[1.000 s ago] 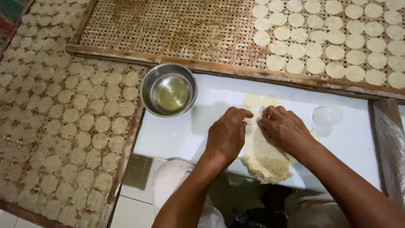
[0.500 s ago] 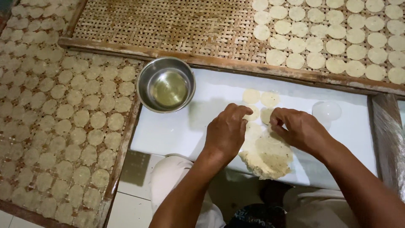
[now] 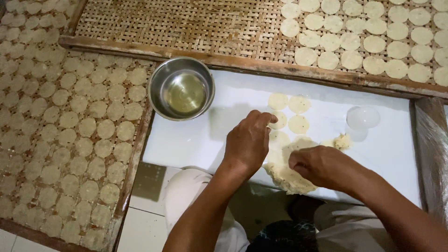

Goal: Rolling out dough and cutting it into small circular pieces to be placed on a drying rack.

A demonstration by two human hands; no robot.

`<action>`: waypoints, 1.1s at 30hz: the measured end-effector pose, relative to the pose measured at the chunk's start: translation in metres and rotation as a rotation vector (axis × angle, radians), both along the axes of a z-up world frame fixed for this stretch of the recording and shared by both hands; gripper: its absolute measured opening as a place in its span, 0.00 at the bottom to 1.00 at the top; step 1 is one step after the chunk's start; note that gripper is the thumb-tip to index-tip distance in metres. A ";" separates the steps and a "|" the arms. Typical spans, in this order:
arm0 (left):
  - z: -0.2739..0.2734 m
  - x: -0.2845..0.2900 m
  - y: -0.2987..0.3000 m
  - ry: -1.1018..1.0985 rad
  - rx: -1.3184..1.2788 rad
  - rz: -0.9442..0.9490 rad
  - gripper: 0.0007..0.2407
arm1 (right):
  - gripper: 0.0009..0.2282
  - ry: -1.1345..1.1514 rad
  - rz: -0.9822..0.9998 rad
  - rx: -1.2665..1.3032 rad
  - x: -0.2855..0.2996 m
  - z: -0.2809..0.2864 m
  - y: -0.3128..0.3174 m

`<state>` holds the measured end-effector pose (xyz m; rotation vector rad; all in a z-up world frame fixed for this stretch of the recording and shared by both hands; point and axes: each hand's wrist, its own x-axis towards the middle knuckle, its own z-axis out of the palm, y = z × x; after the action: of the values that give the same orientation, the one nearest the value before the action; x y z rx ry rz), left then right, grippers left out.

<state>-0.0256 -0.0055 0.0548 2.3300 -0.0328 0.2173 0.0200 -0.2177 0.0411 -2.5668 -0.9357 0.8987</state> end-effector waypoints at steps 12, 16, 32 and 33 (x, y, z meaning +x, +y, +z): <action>0.004 -0.001 0.001 -0.030 -0.007 -0.009 0.11 | 0.11 -0.226 -0.074 -0.137 -0.014 0.013 0.009; 0.006 -0.002 0.002 -0.005 -0.012 -0.010 0.11 | 0.07 -0.323 -0.027 0.096 -0.034 -0.010 0.016; -0.007 -0.008 0.007 -0.253 -0.063 -0.033 0.13 | 0.12 -0.259 -0.228 0.387 -0.059 -0.025 0.022; -0.007 -0.008 0.006 -0.274 -0.056 -0.041 0.13 | 0.14 -0.258 -0.285 0.287 -0.063 -0.024 0.022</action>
<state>-0.0333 0.0009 0.0474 2.2259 -0.2073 0.5083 -0.0429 -0.1962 0.0166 -2.5114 -0.6763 0.3347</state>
